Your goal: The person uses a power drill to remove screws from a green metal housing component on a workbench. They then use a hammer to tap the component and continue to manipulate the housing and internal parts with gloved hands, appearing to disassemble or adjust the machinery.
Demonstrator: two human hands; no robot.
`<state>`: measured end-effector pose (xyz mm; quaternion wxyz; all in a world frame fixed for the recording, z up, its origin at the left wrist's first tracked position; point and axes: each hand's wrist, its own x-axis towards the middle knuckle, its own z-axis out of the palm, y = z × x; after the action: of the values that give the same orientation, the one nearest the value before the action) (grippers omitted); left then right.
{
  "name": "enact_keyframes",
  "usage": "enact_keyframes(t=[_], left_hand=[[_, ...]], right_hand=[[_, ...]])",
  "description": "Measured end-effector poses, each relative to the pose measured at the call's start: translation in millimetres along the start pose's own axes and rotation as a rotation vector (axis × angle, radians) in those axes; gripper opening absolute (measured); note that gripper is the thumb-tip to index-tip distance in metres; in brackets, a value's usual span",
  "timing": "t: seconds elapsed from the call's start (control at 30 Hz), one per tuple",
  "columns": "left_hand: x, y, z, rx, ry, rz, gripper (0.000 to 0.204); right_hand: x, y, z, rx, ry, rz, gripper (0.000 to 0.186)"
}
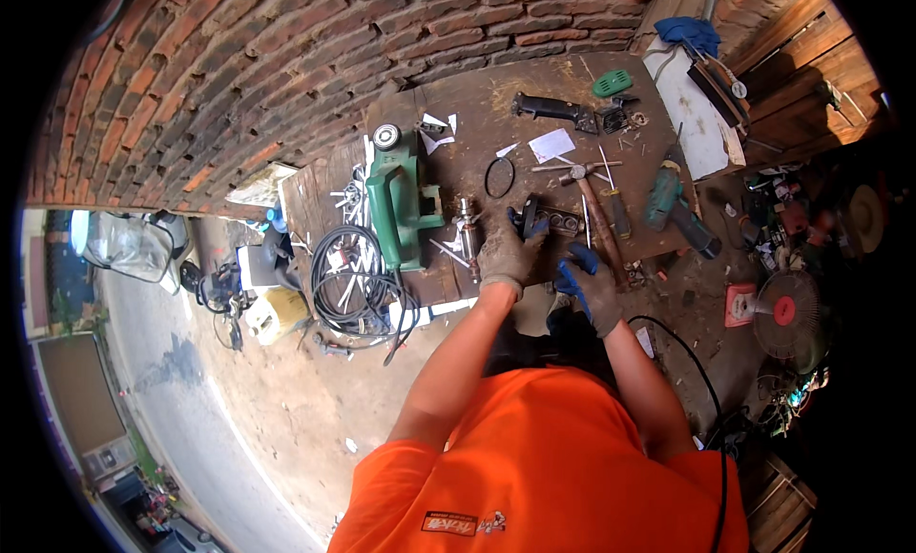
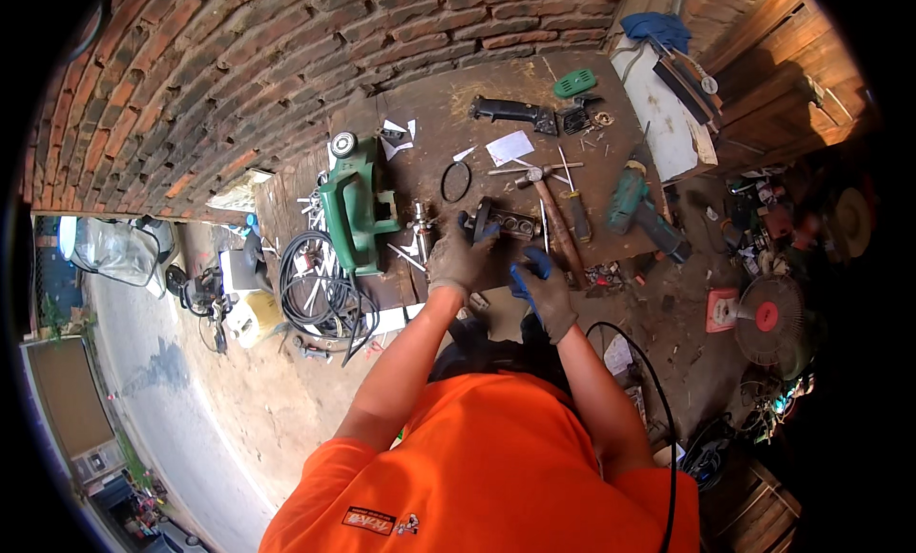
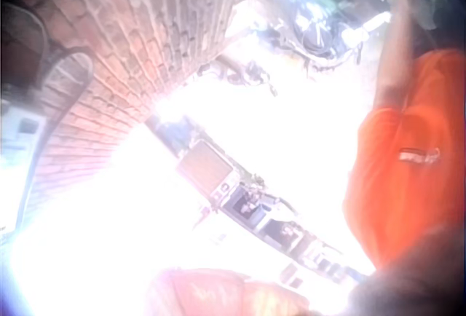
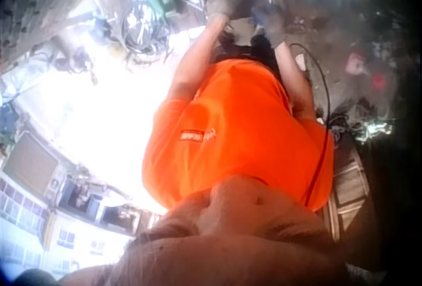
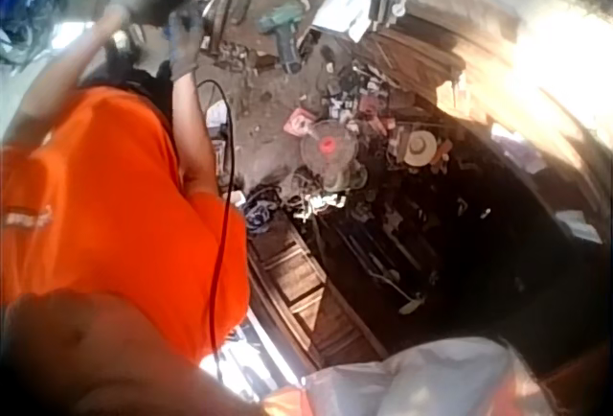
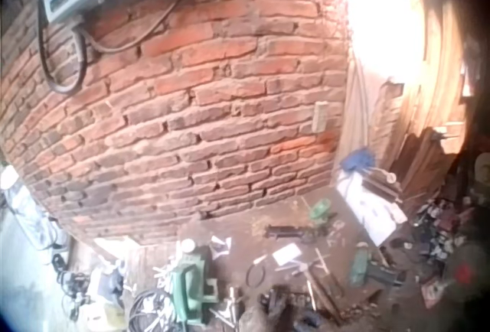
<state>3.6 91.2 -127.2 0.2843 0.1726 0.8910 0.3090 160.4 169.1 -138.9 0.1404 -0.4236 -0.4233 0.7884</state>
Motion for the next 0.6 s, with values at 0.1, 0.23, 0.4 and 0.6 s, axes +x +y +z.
enact_keyframes(t=[0.1, 0.23, 0.4, 0.6], left_hand=[[-7, -4, -22, -0.002, -0.07, 0.114, 0.075], [-39, -22, -79, -0.154, 0.098, 0.356, 0.06], [-35, -58, -140, -0.102, 0.618, 0.371, 0.05], [16, -64, -156, 0.02, 0.674, 0.16, 0.071]], right_hand=[[8, 14, -7, -0.144, -0.066, 0.02, 0.047], [8, 9, -4, -0.371, 0.01, -0.126, 0.052], [19, -61, 36, -1.661, 0.062, -0.63, 0.071], [53, -68, 57, -2.055, -0.155, -0.406, 0.076]])
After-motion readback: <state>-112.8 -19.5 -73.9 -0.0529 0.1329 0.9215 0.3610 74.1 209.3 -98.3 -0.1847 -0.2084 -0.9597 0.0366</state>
